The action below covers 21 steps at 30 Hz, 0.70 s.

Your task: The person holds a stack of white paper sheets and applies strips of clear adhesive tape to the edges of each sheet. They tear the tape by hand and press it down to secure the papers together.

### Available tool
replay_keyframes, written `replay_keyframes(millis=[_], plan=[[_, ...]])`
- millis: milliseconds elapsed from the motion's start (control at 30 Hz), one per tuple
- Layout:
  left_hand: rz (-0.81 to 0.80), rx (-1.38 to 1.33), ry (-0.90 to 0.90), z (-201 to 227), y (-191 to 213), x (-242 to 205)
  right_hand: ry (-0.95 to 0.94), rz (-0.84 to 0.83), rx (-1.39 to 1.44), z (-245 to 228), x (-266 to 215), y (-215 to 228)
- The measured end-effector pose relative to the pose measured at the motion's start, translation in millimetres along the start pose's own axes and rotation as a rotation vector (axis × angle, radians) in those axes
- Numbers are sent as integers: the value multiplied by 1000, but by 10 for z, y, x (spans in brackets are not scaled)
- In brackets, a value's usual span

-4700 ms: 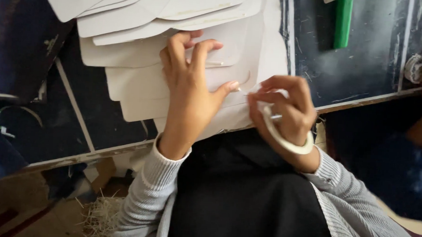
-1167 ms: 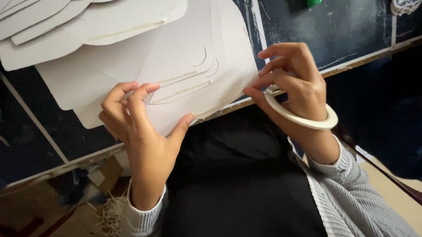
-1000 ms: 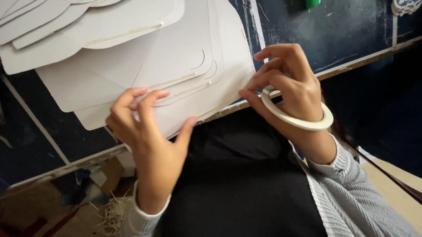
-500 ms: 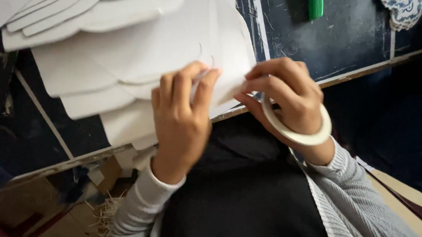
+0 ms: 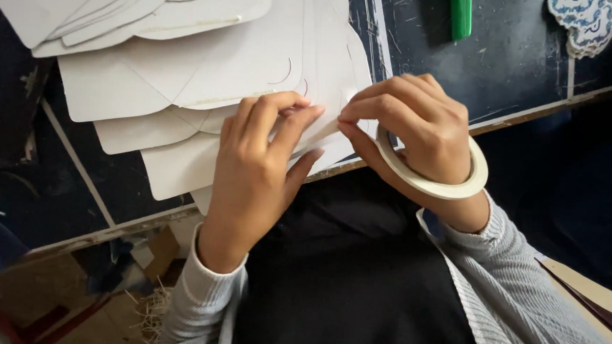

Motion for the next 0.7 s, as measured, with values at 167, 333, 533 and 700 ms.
replay_keyframes(millis=[167,333,533,700], plan=[[1,155,64,90,130,32,53,36,-37,-145,115,188],[452,668,71,337,577,-4,214,271,-99,-167,-39,236],[29,-33,103,-303,16,32,-25,-29,-70,168,35,-319],[155,-122,255,-496,-120,35,-1,50,-129,207,-6,-384]])
Point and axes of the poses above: each hand's wrist, its own x-axis towards the middle knuckle, its own y-axis out of the back of the hand, z = x × y, the point moved 9 cm from there along x, towards the middle knuckle, and after that the axes turned 13 degrees about -z, right-handed, at the moved point
